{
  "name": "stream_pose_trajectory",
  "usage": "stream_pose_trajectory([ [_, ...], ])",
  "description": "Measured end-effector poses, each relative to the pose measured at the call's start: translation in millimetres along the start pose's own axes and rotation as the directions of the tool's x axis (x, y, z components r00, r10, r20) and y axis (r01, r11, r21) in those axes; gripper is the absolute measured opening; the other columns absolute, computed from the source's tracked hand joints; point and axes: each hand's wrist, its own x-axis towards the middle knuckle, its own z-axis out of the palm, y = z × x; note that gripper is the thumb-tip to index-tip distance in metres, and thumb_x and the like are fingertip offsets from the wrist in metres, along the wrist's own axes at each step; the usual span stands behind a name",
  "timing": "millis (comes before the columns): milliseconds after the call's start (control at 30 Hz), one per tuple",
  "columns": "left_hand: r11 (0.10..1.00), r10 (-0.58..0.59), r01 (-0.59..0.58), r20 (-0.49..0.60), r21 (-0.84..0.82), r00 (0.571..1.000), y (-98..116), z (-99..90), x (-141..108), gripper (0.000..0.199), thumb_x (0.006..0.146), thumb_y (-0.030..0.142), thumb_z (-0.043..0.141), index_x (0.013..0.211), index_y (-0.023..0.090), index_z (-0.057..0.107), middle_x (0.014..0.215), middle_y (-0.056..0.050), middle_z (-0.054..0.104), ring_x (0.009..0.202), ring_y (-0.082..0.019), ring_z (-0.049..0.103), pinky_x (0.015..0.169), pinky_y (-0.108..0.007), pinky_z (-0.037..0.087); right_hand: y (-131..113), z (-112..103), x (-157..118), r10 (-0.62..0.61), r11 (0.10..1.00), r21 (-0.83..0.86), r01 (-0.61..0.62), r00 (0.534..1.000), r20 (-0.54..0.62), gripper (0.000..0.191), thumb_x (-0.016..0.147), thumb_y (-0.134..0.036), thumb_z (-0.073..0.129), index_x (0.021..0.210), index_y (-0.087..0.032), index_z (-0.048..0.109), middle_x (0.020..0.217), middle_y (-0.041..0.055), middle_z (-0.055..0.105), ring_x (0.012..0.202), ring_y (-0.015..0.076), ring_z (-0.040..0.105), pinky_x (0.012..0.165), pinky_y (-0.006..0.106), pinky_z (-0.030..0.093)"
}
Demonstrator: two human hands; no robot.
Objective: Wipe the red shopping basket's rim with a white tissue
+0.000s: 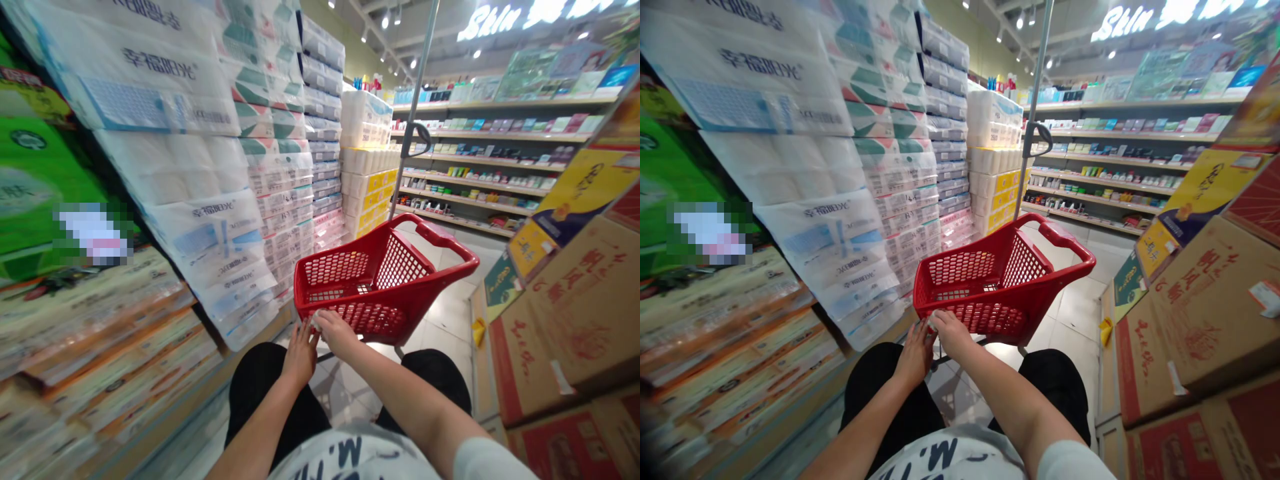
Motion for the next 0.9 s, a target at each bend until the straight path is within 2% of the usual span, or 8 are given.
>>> stream_pose_trajectory([
  [67, 1.0, -0.008, 0.008, 0.012, 0.011, 1.0, 0.2, -1.2, -0.3, 0.044, 0.08, 0.018, 0.05, 0.124, 0.017, 0.055, 0.147, -0.014, 0.039, 0.138, -0.03, 0.031, 0.115, -0.049, 0.021, -0.9, -0.3, 1.8, -0.002, 1.0, -0.004, 0.002, 0.998, 0.066, 0.038, 0.078, -0.005, 0.055, 0.111, -0.021, 0.063, 0.119, 0.0085, 0.062, 0.11, 0.0228, 0.053, 0.095, 0.036, 0.044],
  [200, 0.999, 0.006, -0.006, 0.015, 0.038, 1.0, -0.6, -4.1, -0.7, 0.044, 0.082, 0.019, 0.048, 0.125, 0.018, 0.055, 0.141, -0.014, 0.046, 0.137, -0.03, 0.033, 0.114, -0.049, 0.023, -2.4, 1.5, 5.1, -0.028, 1.0, -0.001, 0.028, 0.998, 0.048, 0.041, 0.082, -0.007, 0.053, 0.119, -0.022, 0.06, 0.127, 0.0078, 0.057, 0.115, 0.0219, 0.05, 0.096, 0.034, 0.044],
  [333, 0.999, 0.007, -0.008, 0.02, 0.046, 1.0, -2.0, -5.1, -1.6, 0.044, 0.081, 0.017, 0.047, 0.124, 0.019, 0.055, 0.141, -0.012, 0.047, 0.136, -0.03, 0.035, 0.113, -0.05, 0.025, -3.7, 3.1, 7.2, -0.002, 1.0, -0.014, 0.004, 0.994, 0.109, 0.038, 0.08, -0.008, 0.055, 0.114, -0.022, 0.062, 0.12, 0.0068, 0.061, 0.11, 0.022, 0.053, 0.093, 0.032, 0.045],
  [467, 0.998, 0.017, -0.016, -0.022, 0.054, 1.0, -2.8, -6.9, -1.4, 0.045, 0.079, 0.011, 0.046, 0.122, 0.018, 0.057, 0.141, -0.012, 0.047, 0.134, -0.03, 0.038, 0.112, -0.05, 0.029, -5.2, 0.0, 3.5, 0.022, 0.998, -0.064, -0.017, 0.998, 0.065, 0.038, 0.082, -0.012, 0.056, 0.119, -0.021, 0.059, 0.127, 0.008, 0.057, 0.112, 0.023, 0.05, 0.093, 0.034, 0.045],
  [567, 0.997, 0.065, -0.063, -0.088, 0.035, 0.994, -4.1, -10.5, 2.1, 0.047, 0.077, 0.006, 0.046, 0.122, 0.016, 0.057, 0.141, -0.014, 0.047, 0.133, -0.029, 0.04, 0.11, -0.048, 0.032, -8.1, -5.5, 0.0, 0.068, 0.992, -0.109, -0.061, 0.996, 0.055, 0.033, 0.08, -0.008, 0.055, 0.11, -0.019, 0.063, 0.115, 0.0084, 0.062, 0.105, 0.0226, 0.053, 0.088, 0.034, 0.048],
  [633, 0.993, 0.12, -0.118, -0.145, 0.022, 0.982, -5.2, -13.4, 6.4, 0.046, 0.077, 0.006, 0.046, 0.121, 0.013, 0.057, 0.138, -0.015, 0.049, 0.133, -0.028, 0.04, 0.109, -0.047, 0.034, -10.9, -10.4, 0.5, 0.005, 0.996, -0.093, -0.008, 0.999, -0.041, 0.033, 0.083, -0.008, 0.051, 0.111, -0.02, 0.063, 0.116, 0.0083, 0.062, 0.106, 0.0215, 0.052, 0.092, 0.035, 0.046],
  [733, 0.982, 0.185, -0.186, -0.215, 0.015, 0.959, -5.7, -17.8, 14.5, 0.042, 0.079, 0.007, 0.045, 0.118, 0.012, 0.058, 0.128, -0.015, 0.056, 0.127, -0.027, 0.045, 0.107, -0.047, 0.038, -13.8, -19.8, 5.3, -0.088, 0.994, -0.074, 0.075, 0.977, -0.194, 0.036, 0.086, -0.009, 0.047, 0.119, -0.02, 0.059, 0.126, 0.0083, 0.056, 0.113, 0.0212, 0.048, 0.098, 0.036, 0.043],
  [900, 0.987, 0.154, -0.158, -0.28, 0.009, 0.948, -0.4, -29.7, 28.6, 0.038, 0.083, 0.009, 0.041, 0.117, 0.013, 0.058, 0.117, -0.013, 0.062, 0.118, -0.025, 0.052, 0.104, -0.044, 0.041, -10.1, -39.4, 11.0, -0.026, 0.996, -0.087, 0.013, 0.988, -0.153, 0.032, 0.085, -0.011, 0.051, 0.113, -0.021, 0.063, 0.123, 0.0057, 0.059, 0.103, 0.0202, 0.051, 0.091, 0.033, 0.047],
])
